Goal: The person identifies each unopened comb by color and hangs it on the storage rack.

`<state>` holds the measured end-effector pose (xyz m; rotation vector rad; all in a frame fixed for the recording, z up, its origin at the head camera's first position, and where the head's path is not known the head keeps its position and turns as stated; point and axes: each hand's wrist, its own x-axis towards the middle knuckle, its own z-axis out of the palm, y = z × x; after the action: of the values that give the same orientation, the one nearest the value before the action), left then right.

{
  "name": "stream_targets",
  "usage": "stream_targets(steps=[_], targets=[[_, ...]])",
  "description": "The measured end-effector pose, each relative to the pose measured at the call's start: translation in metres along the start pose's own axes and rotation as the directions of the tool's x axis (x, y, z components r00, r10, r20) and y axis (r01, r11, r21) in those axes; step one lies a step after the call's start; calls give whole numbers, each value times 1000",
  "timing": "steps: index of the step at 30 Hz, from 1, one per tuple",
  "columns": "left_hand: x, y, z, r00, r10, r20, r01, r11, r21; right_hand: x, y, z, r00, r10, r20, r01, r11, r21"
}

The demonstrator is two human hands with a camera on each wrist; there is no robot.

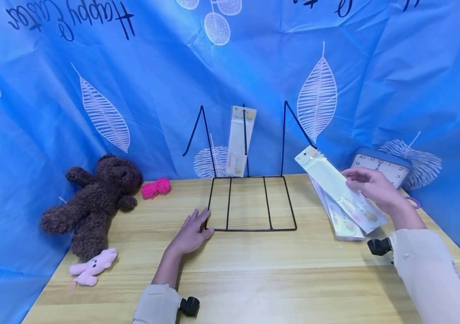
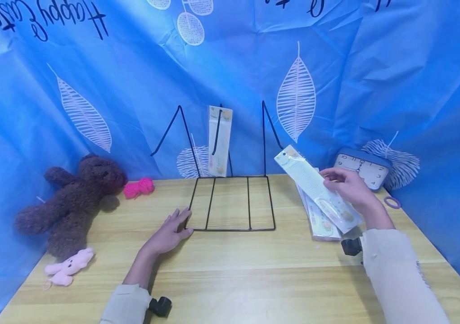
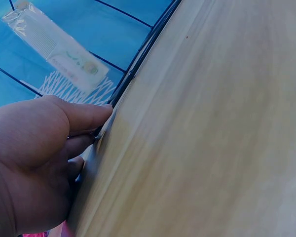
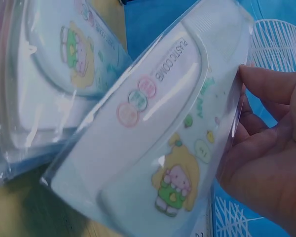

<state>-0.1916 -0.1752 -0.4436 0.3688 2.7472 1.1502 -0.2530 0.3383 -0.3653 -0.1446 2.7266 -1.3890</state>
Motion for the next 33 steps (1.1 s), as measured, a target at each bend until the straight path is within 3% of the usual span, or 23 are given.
stream_targets(steps=[4, 11, 17, 33], targets=[[0, 1, 0, 1000, -5, 1, 5, 1000, -10, -1, -4, 3, 998, -68, -13, 68, 997, -23], [-2, 0, 1, 1000, 5, 1, -5, 1000, -19, -2, -17, 10, 997, -76, 8, 77, 995, -63], [-1, 0, 1, 1000, 2, -7, -2, 1000, -10, -1, -32, 18, 991, -136, 18, 137, 987, -88], [-1, -2, 0, 1000, 18, -7, -19, 1000, -21, -6, -75, 40, 961, -257, 100, 264, 963, -55]])
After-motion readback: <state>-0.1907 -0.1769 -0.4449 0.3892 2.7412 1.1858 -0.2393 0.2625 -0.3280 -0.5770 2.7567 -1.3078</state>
